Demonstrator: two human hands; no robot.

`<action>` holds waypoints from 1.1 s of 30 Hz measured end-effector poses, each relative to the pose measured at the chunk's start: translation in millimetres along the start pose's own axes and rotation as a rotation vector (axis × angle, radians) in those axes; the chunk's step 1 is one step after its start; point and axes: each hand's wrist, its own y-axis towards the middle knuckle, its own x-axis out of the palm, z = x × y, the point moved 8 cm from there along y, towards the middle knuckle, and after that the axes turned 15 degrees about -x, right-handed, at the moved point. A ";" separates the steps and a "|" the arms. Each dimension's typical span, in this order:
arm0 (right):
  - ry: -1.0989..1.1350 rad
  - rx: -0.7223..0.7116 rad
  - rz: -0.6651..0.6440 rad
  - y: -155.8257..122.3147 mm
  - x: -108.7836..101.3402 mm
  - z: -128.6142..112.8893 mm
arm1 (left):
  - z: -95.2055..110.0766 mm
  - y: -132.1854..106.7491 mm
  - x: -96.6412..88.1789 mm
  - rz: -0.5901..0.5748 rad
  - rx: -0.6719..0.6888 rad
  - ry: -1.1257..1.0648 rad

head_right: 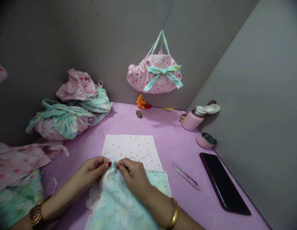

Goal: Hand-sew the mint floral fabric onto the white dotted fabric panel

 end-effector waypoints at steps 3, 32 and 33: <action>0.025 0.000 0.007 0.4 -0.1 0.1 | -2.1 0.6 4.2 -0.054 -0.039 -0.054; 0.136 -0.036 -0.080 -3.1 9.7 -5.3 | -9.3 -3.8 25.8 -0.234 -0.158 -0.254; 0.090 -0.052 -0.046 -2.8 6.2 -6.5 | -9.1 -3.6 25.9 -0.225 -0.148 -0.242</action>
